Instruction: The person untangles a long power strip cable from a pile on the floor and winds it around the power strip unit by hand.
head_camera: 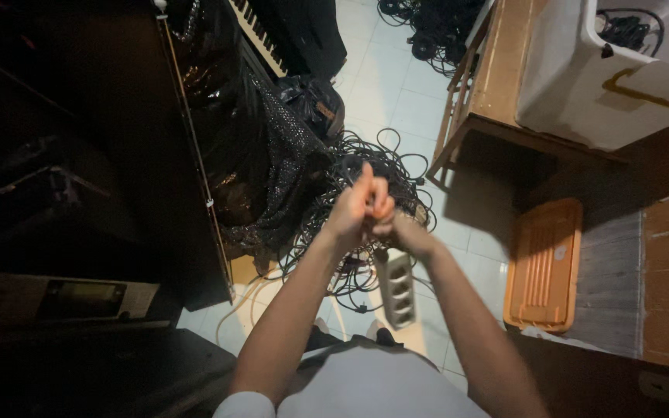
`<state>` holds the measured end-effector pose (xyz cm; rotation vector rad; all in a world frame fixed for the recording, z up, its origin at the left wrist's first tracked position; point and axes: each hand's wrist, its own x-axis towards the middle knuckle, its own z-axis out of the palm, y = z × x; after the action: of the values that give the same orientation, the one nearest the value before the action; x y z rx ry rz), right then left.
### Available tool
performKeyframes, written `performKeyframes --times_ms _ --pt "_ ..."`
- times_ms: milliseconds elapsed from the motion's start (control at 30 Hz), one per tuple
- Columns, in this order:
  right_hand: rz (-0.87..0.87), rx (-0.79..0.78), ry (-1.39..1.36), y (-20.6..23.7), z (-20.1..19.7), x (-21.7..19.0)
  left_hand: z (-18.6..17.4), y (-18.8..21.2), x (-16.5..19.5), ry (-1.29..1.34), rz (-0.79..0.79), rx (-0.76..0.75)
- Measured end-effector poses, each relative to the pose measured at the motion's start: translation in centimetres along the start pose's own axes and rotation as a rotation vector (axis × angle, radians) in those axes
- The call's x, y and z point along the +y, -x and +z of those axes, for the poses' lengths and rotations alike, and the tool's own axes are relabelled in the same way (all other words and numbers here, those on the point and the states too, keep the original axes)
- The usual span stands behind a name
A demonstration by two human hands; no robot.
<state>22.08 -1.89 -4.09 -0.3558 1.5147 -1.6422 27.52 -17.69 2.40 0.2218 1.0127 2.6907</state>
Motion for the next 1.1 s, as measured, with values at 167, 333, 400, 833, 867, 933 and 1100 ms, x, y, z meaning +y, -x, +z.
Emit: performKeyframes --times_ms 167,333,400,833,867,933,1100 --pt "0.111 -0.521 -0.475 4.1 0.5 5.8 1.6 -2.1 2.4 -0.061 0.180 0.268" --pt "0.169 -0.563 -0.476 5.9 -1.4 5.4 -2.1 -3.9 4.6 -0.419 0.323 0.557" --pt "0.076 -0.507 -0.500 7.0 -2.0 3.9 -4.4 -3.8 5.6 -0.754 0.371 0.642" --pt "-0.352 -0.311 -0.613 11.7 -0.9 -5.4 -9.6 2.0 3.9 -1.367 -0.032 0.596" --pt "-0.365 -0.254 -0.552 11.7 -0.7 -5.8 -8.6 1.7 3.0 -1.379 0.096 0.509" --pt "-0.383 -0.139 -0.430 11.5 0.1 -6.3 -6.7 0.7 0.6 -1.386 0.341 0.332" --pt "-0.406 -0.195 -0.583 11.9 2.6 -8.4 -5.3 -2.9 -5.2 -0.953 0.168 0.240"
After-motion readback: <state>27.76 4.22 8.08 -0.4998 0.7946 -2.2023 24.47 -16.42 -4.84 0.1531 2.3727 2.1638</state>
